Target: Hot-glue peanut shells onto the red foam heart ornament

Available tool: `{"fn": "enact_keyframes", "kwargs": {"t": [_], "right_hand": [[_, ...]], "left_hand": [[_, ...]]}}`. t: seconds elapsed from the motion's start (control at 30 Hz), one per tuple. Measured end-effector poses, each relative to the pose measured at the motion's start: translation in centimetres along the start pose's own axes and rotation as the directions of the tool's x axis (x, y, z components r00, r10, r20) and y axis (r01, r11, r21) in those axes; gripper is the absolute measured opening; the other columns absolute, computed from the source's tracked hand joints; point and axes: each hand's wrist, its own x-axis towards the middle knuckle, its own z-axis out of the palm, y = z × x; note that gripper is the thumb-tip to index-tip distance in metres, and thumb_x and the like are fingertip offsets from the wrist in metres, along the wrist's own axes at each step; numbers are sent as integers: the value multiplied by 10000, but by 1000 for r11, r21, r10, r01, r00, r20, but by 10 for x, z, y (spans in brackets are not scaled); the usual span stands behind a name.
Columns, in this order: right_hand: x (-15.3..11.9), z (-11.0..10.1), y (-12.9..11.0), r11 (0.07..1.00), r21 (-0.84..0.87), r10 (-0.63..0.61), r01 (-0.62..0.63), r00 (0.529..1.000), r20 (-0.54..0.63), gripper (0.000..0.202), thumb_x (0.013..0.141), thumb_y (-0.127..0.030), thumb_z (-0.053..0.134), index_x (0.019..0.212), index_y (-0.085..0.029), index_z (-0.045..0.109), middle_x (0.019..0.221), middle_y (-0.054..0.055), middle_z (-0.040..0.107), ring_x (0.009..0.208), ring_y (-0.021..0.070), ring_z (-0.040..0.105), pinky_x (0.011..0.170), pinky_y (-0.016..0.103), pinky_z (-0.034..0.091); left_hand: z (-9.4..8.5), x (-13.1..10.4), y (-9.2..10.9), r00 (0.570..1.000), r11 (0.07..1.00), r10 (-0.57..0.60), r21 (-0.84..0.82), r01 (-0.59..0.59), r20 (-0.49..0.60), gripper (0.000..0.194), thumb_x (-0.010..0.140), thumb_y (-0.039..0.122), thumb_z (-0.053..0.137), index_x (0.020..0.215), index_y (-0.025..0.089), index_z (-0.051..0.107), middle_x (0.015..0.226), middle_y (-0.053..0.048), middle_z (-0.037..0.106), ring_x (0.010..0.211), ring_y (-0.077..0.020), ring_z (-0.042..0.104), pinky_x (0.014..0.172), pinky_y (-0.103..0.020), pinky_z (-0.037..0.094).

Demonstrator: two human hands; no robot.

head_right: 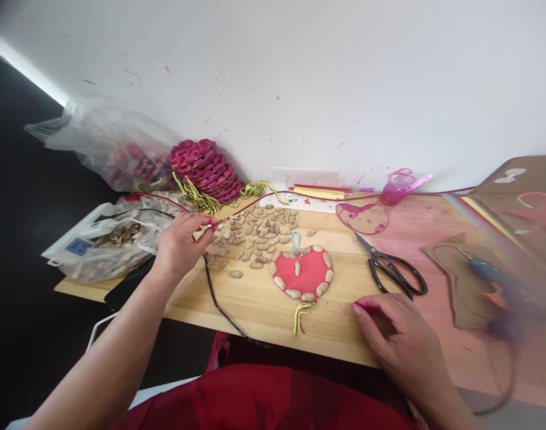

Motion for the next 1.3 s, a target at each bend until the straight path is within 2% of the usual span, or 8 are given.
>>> {"fn": "enact_keyframes", "kwargs": {"t": [0.17,0.33,0.4,0.5,0.6,0.8,0.97,1.3], "right_hand": [[5,-1,-9,999,32,10,-9,1000,-19,127,923,-339,660,869,-230,694,816,46,733,759,223,678,703,355,515],[21,-4,-61,954,279,96,-108,994,56,126,933,-313,653,874,-220,714,835,53,739,742,193,669,667,325,525],[32,0,-86,856,469,140,-216,971,192,142,937,-326,660,1006,-221,728,943,61,769,798,189,702,698,319,560],[47,11,-111,576,749,122,-328,940,318,283,900,-338,713,1158,-223,697,1119,77,774,982,208,741,829,343,609],[54,23,-121,437,827,117,-355,934,339,212,867,-329,749,1047,-221,715,1063,62,780,981,200,745,878,363,617],[48,30,-121,452,815,147,-362,932,332,133,876,-294,734,963,-195,720,945,42,776,870,162,739,800,317,617],[39,33,-118,557,777,120,-294,954,275,160,896,-321,737,1004,-204,735,971,48,784,879,172,744,794,319,613],[38,31,-122,703,668,102,-246,964,247,119,889,-286,721,969,-199,734,928,48,801,802,175,748,713,299,600]], "left_hand": [[-11,-23,40,972,978,181,-75,-194,-151,152,944,118,641,1037,224,698,1013,-28,776,990,-183,716,936,-334,557],[-12,-44,79,946,940,270,-162,-299,-178,284,885,79,727,1104,252,672,1063,-29,764,973,-177,733,893,-328,600],[-11,-51,90,945,929,284,-199,-314,-162,305,878,75,735,1117,256,674,1073,-30,762,961,-175,740,882,-318,610],[-8,-61,102,945,908,298,-265,-325,-137,311,883,80,731,1132,261,684,1095,-32,760,963,-172,745,883,-307,620],[-7,-67,110,948,894,298,-314,-319,-113,286,903,108,721,1142,263,698,1116,-35,761,968,-168,749,888,-300,628],[-8,-68,123,1000,822,22,-570,-12,10,132,884,152,751,984,236,733,965,-15,771,902,-152,750,827,-272,643],[-3,-73,126,954,651,-212,-698,298,210,89,889,259,748,969,222,760,935,-25,778,797,-151,751,731,-264,643],[-3,-81,125,963,731,-204,-627,268,174,99,908,276,736,996,242,765,942,-20,771,791,-145,727,720,-260,624]]}}
